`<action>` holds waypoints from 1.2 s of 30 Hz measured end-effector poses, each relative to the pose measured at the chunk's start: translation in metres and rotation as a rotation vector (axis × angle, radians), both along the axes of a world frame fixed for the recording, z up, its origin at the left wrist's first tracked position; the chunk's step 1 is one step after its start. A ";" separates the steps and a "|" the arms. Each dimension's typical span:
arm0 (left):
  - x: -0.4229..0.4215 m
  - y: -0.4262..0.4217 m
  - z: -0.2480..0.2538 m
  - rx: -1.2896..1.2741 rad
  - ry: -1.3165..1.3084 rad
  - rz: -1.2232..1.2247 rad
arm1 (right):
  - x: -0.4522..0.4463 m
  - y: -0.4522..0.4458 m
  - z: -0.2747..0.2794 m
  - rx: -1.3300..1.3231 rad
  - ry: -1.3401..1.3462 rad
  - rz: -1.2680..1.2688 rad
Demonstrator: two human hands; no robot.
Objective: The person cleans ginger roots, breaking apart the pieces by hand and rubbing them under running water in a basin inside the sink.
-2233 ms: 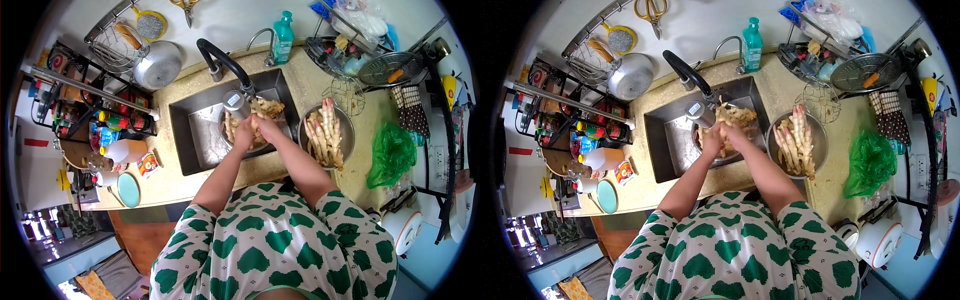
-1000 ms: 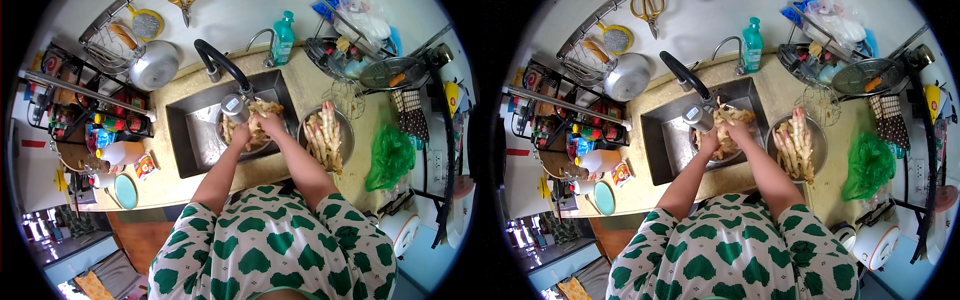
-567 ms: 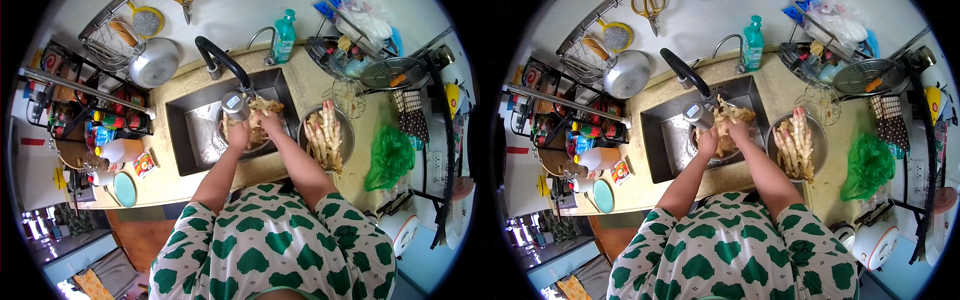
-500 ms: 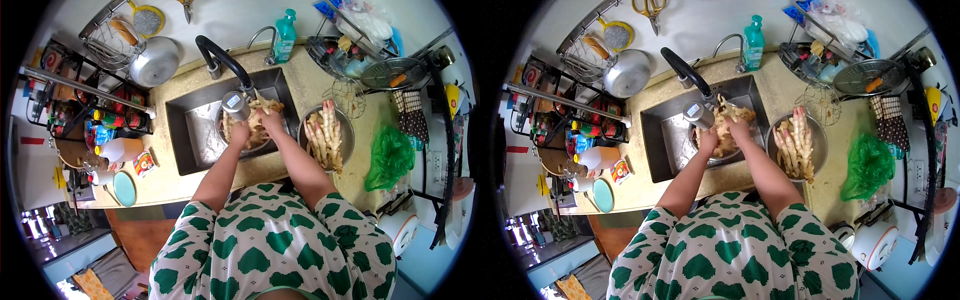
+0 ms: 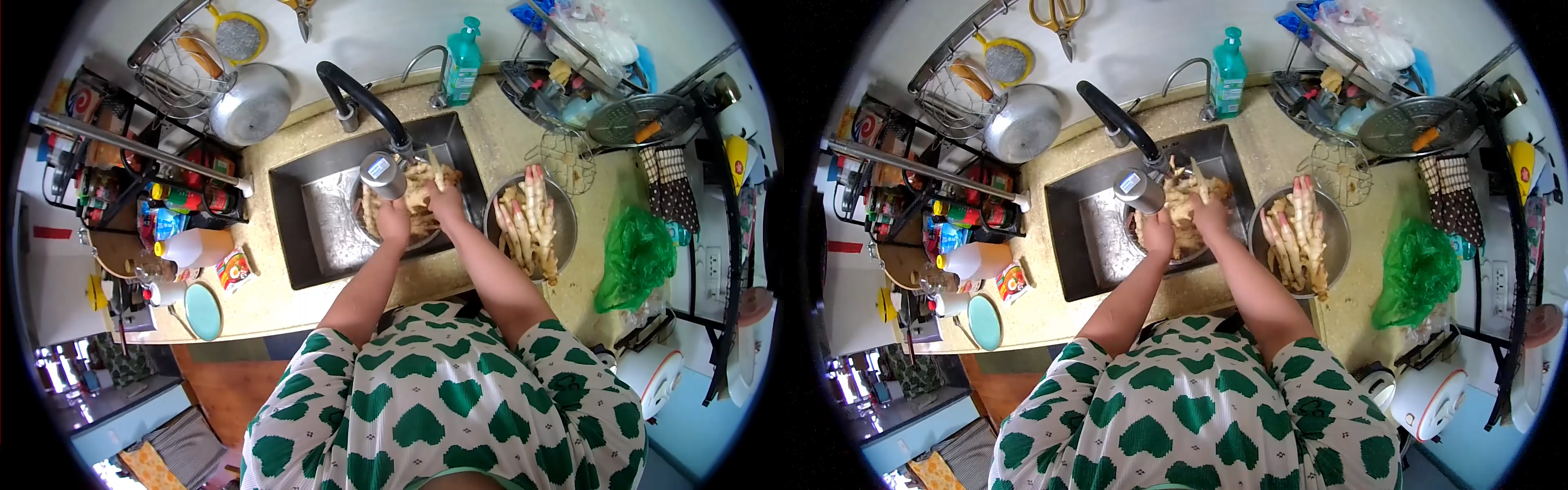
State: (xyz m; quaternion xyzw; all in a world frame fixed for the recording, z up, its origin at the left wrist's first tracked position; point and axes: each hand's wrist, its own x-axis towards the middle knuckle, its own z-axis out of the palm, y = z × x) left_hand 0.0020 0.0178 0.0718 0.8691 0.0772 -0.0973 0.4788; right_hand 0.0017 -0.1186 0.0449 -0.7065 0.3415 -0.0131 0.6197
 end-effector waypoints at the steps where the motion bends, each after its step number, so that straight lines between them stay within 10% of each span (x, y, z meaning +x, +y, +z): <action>1: 0.006 -0.002 -0.025 -0.069 0.064 0.066 | -0.006 0.003 0.009 0.021 0.001 -0.008; 2: 0.010 -0.004 -0.065 -0.051 -0.077 0.093 | -0.010 0.004 0.020 0.043 0.002 -0.014; 5: 0.023 0.013 -0.076 -0.838 0.899 0.066 | -0.015 -0.001 0.046 0.094 -0.006 0.045; 9: 0.026 0.027 -0.024 -1.146 1.391 -0.077 | -0.017 -0.012 0.045 0.164 -0.108 0.207; 14: 0.012 0.027 -0.029 -1.352 0.934 -0.165 | -0.007 -0.008 0.047 0.436 -0.075 0.226; 22: -0.002 0.035 0.006 -1.023 0.597 -0.309 | 0.000 -0.006 0.008 0.711 -0.096 0.132; 25: -0.004 0.024 0.017 -0.435 0.399 -0.389 | -0.001 -0.003 0.025 0.841 -0.113 0.070; 27: -0.009 0.003 -0.019 -0.360 -0.296 -0.313 | 0.007 -0.010 0.008 0.813 -0.135 0.079; 33: -0.014 -0.006 -0.005 -0.040 -0.327 -0.212 | 0.000 -0.008 0.030 0.711 -0.209 0.123; 36: -0.009 0.006 -0.020 0.036 0.098 -0.115 | -0.006 0.000 0.038 0.615 -0.131 0.141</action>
